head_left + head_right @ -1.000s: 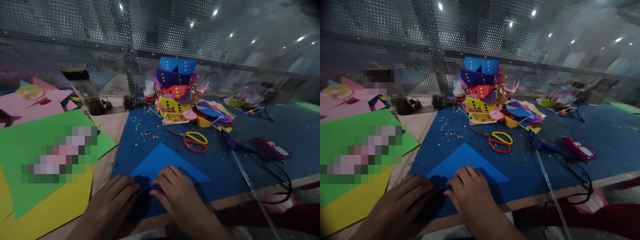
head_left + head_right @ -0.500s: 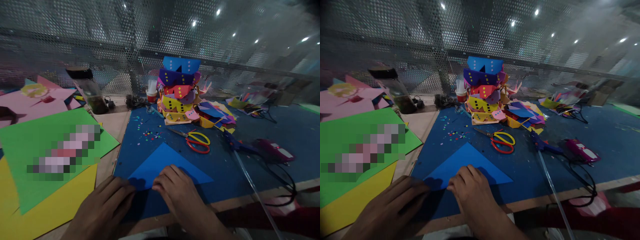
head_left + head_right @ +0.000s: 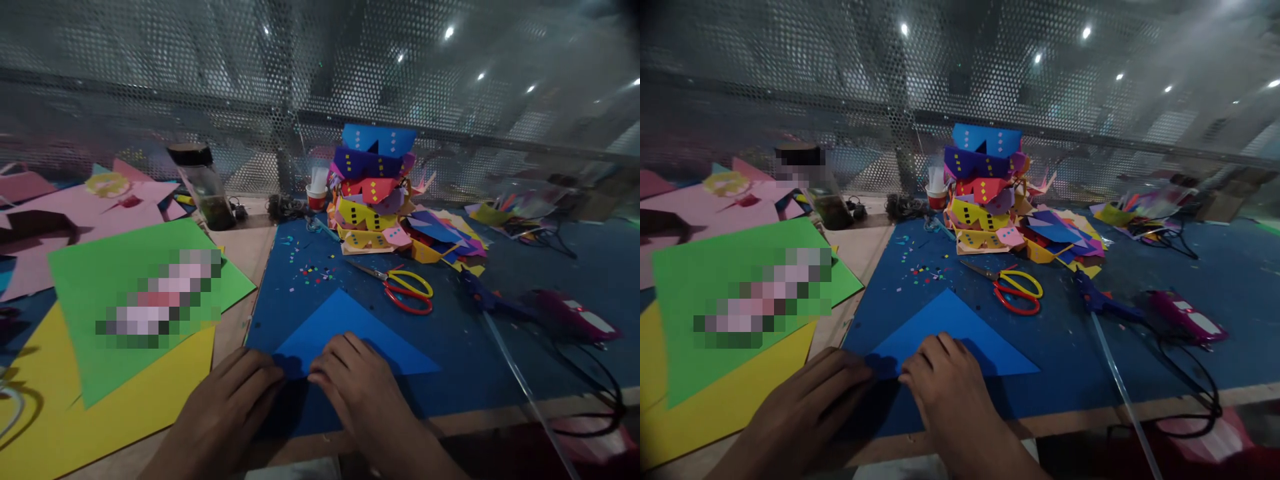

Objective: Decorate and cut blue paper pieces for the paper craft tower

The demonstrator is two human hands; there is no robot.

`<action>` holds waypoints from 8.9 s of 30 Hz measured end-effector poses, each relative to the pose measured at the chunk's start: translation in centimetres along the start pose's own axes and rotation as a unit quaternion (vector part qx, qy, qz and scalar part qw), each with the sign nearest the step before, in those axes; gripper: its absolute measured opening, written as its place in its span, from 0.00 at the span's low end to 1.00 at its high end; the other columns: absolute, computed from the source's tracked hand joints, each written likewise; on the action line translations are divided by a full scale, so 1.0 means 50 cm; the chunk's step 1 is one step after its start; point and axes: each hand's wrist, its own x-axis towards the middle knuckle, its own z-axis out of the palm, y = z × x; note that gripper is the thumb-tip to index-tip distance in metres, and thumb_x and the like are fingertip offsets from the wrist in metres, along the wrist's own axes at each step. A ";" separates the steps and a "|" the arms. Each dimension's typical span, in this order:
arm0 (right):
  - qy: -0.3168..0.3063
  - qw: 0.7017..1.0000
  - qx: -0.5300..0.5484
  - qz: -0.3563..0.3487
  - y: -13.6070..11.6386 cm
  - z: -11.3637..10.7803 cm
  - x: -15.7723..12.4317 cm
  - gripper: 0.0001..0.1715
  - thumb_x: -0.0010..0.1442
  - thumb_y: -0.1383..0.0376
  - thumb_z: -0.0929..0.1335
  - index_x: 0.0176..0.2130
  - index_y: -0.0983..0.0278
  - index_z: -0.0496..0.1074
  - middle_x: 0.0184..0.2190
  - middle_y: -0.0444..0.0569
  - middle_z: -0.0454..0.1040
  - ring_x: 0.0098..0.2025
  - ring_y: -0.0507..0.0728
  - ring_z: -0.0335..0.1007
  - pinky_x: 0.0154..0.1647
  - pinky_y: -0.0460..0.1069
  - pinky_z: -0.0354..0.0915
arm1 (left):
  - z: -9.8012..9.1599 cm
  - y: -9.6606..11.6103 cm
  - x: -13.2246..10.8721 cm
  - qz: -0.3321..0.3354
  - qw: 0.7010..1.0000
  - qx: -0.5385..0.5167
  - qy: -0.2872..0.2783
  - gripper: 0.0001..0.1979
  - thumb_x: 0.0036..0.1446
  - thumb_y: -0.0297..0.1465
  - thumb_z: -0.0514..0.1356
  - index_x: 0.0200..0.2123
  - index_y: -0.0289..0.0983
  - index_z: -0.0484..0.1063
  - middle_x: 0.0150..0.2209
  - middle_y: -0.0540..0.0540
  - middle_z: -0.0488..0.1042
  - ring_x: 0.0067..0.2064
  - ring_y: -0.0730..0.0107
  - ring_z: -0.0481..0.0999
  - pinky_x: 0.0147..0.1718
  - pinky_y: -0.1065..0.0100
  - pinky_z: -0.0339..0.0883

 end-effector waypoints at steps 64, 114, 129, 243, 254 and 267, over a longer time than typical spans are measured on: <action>-0.049 0.997 -0.004 0.052 0.037 -0.083 -0.057 0.04 0.72 0.65 0.68 0.47 0.61 0.74 0.44 0.47 0.76 0.48 0.59 0.69 0.49 0.54 0.67 | 0.060 0.050 0.056 0.055 0.997 0.041 -0.029 0.13 0.63 0.18 0.51 0.41 0.39 0.73 0.36 0.47 0.78 0.35 0.62 0.74 0.37 0.63 0.67; -0.037 0.999 -0.010 0.024 0.043 -0.083 -0.057 0.06 0.73 0.65 0.67 0.45 0.62 0.75 0.42 0.47 0.77 0.47 0.58 0.70 0.45 0.52 0.66 | 0.058 0.045 0.050 -0.024 0.992 0.045 -0.118 0.14 0.66 0.23 0.53 0.42 0.42 0.76 0.40 0.48 0.80 0.40 0.59 0.77 0.40 0.60 0.69; -0.003 0.991 0.086 0.107 0.038 -0.080 -0.050 0.04 0.70 0.69 0.70 0.42 0.61 0.77 0.40 0.44 0.78 0.45 0.55 0.71 0.49 0.51 0.66 | 0.062 0.080 0.095 -0.015 0.997 0.027 -0.069 0.19 0.70 0.23 0.47 0.35 0.40 0.77 0.35 0.48 0.81 0.37 0.63 0.79 0.38 0.63 0.71; 0.026 0.984 0.081 0.159 0.110 -0.150 -0.138 0.05 0.70 0.71 0.69 0.42 0.62 0.76 0.41 0.45 0.76 0.46 0.56 0.70 0.49 0.52 0.67 | 0.119 0.101 0.109 -0.151 0.968 -0.043 -0.194 0.13 0.71 0.34 0.52 0.41 0.46 0.78 0.43 0.48 0.80 0.44 0.56 0.78 0.43 0.55 0.66; 0.049 0.976 0.081 0.194 0.119 -0.158 -0.159 0.08 0.72 0.70 0.68 0.40 0.60 0.76 0.40 0.46 0.76 0.46 0.57 0.71 0.46 0.53 0.69 | 0.121 0.098 0.107 -0.131 0.975 -0.038 -0.173 0.13 0.70 0.35 0.53 0.40 0.45 0.78 0.42 0.47 0.81 0.42 0.57 0.79 0.41 0.57 0.67; 0.079 0.982 -0.030 0.168 0.125 -0.163 -0.174 0.02 0.69 0.66 0.72 0.42 0.58 0.77 0.41 0.47 0.77 0.48 0.61 0.69 0.49 0.58 0.62 | 0.125 0.100 0.110 -0.139 0.974 -0.040 -0.177 0.12 0.70 0.33 0.54 0.40 0.45 0.78 0.42 0.47 0.80 0.43 0.56 0.78 0.41 0.56 0.65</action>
